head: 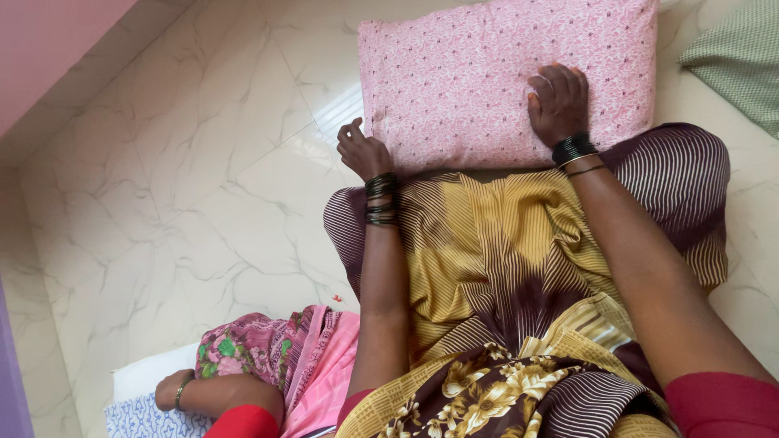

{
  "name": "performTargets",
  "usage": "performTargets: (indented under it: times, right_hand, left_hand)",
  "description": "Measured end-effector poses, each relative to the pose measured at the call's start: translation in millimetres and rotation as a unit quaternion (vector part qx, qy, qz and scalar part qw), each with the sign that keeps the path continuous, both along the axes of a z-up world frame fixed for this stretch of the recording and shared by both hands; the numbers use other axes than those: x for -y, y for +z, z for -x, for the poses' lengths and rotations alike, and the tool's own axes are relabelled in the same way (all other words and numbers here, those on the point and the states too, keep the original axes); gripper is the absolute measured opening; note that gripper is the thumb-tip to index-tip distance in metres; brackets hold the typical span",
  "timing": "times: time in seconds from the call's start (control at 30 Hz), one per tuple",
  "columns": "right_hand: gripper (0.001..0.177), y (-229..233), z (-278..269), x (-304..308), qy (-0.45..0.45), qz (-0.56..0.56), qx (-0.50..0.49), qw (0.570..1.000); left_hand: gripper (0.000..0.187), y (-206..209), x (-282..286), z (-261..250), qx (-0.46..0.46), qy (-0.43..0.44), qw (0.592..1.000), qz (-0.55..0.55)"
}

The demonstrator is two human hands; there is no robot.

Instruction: The person sits on the floor and repeatedly adjusts and pats a pink patterned pillow. Later, the person picks up a blue and white patterned pillowcase and inserts a white pillow insert into it, smoothing the fabric to fit.

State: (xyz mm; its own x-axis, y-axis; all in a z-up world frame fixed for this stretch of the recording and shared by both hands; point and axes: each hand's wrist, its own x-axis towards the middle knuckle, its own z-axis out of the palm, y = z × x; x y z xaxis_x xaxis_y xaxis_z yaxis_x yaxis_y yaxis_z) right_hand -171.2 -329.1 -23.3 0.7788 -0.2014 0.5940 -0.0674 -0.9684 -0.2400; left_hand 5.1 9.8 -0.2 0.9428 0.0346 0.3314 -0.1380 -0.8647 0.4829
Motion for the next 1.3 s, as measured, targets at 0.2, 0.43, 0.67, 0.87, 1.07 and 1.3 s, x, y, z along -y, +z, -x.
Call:
performTargets:
  times: [0.2,0.43,0.67,0.87,1.07,1.3]
  right_hand:
    - [0.031,-11,0,4,-0.062,0.044,0.014,0.997]
    - [0.047,-14,4,33,-0.119,-0.025,-0.050,0.991]
    - [0.033,-17,13,65,-0.058,-0.093,-0.059,0.992]
    - [0.028,-33,13,67,-0.060,-0.026,-0.020,0.998]
    - [0.031,-29,15,63,-0.062,-0.015,-0.012,0.998]
    - [0.030,-21,16,59,-0.061,-0.017,-0.007,0.998]
  left_hand:
    - [0.069,-34,-7,-34,-0.311,0.062,0.937,0.143]
    - [0.091,-39,-29,-37,-0.360,0.043,0.901,0.239]
    - [0.067,-20,-18,-14,-0.172,0.009,0.979,0.106]
    - [0.055,-53,-17,-37,-0.266,-0.079,0.886,0.372]
    - [0.035,-65,-29,-39,-0.296,-0.129,0.853,0.410]
    - [0.031,-60,-50,-25,-0.405,-0.149,0.807,0.403]
